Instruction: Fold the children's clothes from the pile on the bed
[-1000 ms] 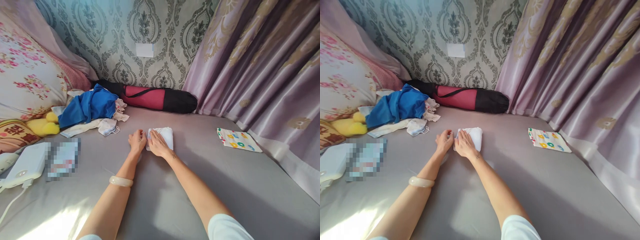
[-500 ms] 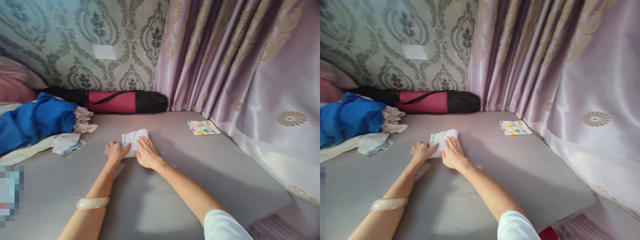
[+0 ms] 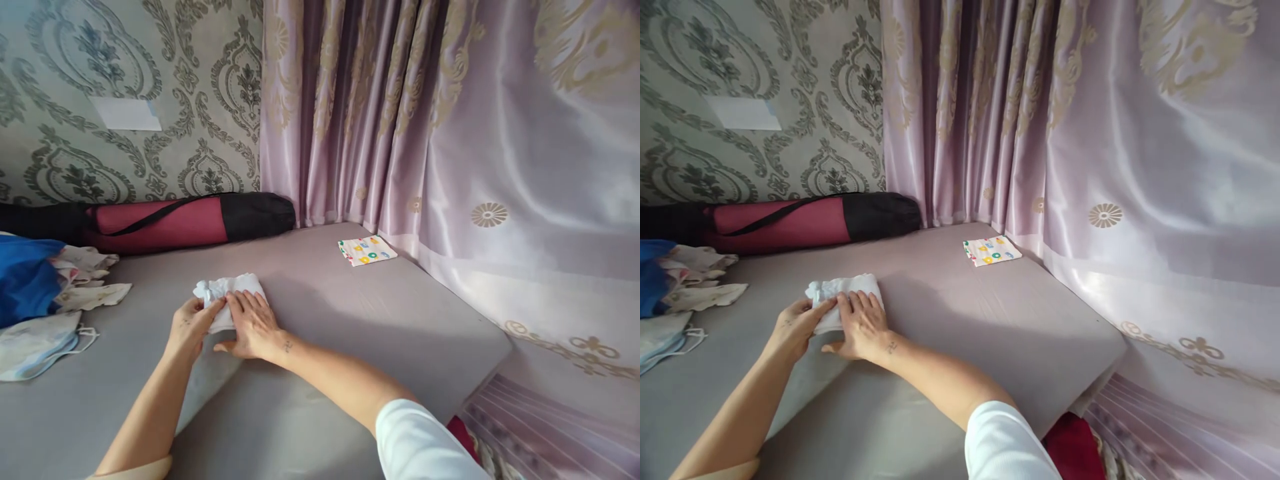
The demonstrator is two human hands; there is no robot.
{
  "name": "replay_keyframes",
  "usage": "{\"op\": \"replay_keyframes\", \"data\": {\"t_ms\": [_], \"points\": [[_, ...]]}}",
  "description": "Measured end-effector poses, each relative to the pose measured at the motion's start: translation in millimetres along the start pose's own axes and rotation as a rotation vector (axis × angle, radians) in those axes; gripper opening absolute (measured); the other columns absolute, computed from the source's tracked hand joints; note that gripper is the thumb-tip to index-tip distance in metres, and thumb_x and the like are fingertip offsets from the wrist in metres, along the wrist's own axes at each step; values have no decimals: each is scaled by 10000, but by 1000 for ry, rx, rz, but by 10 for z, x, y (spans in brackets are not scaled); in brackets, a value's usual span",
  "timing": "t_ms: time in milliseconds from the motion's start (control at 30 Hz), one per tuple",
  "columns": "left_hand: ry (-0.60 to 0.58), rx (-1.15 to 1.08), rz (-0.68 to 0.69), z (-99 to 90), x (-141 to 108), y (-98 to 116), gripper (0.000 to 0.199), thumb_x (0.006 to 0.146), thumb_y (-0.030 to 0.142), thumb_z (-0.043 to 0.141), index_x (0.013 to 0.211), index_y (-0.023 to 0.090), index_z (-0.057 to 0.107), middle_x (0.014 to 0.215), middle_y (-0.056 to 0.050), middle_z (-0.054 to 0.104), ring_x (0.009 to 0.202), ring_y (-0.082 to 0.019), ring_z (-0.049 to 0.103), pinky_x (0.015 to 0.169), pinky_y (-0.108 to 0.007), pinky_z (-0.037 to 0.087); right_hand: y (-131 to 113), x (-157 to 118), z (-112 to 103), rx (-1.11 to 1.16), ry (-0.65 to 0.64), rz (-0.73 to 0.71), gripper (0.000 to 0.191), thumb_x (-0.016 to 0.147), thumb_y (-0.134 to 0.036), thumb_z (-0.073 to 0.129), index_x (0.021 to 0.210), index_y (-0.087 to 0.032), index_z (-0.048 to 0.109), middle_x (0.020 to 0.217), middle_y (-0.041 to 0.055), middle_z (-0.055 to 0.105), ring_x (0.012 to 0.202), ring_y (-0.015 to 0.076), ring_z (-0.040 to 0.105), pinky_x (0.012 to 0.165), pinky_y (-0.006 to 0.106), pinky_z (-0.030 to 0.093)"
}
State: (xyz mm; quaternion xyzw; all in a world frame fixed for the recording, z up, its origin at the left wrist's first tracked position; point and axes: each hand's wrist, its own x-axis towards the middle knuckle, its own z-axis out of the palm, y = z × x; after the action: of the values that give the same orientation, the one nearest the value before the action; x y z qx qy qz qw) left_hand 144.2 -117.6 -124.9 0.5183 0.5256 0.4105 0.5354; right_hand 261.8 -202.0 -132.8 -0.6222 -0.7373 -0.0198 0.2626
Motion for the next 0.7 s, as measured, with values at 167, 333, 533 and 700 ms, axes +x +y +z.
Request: {"op": "replay_keyframes", "data": {"t_ms": [167,333,533,700], "points": [[-91,-199,-28,201,-209,289,456,451,414,798,748,158,565,617,22,603,526,-119,561,486,-228,463,128,-4,-220,97,1,77,679,866,-221,548,1479,-144,264,1385,145,544,1221,244,552,1002,370,462],[-203,-203,153,261,-350,364,447,669,557,709,868,174,593,837,-36,687,742,-193,676,583,-275,539,388,-23,-539,435,19,290,478,873,-207,502,1351,-209,500,1228,57,671,1104,229,635,933,332,500],[-42,81,341,206,-169,5,406,723,566,641,907,205,625,916,-53,720,922,-221,669,778,-306,532,1070,-287,-972,1077,155,874,273,857,-272,567,1065,-116,650,900,84,748,839,223,711,806,359,558],[-3,317,327,68,-14,-142,422,699,561,590,954,229,634,923,-48,710,770,-213,652,689,-311,506,1722,-686,-1446,1225,358,995,312,895,-261,513,1148,-106,608,1028,155,739,946,239,711,892,419,542]]}}
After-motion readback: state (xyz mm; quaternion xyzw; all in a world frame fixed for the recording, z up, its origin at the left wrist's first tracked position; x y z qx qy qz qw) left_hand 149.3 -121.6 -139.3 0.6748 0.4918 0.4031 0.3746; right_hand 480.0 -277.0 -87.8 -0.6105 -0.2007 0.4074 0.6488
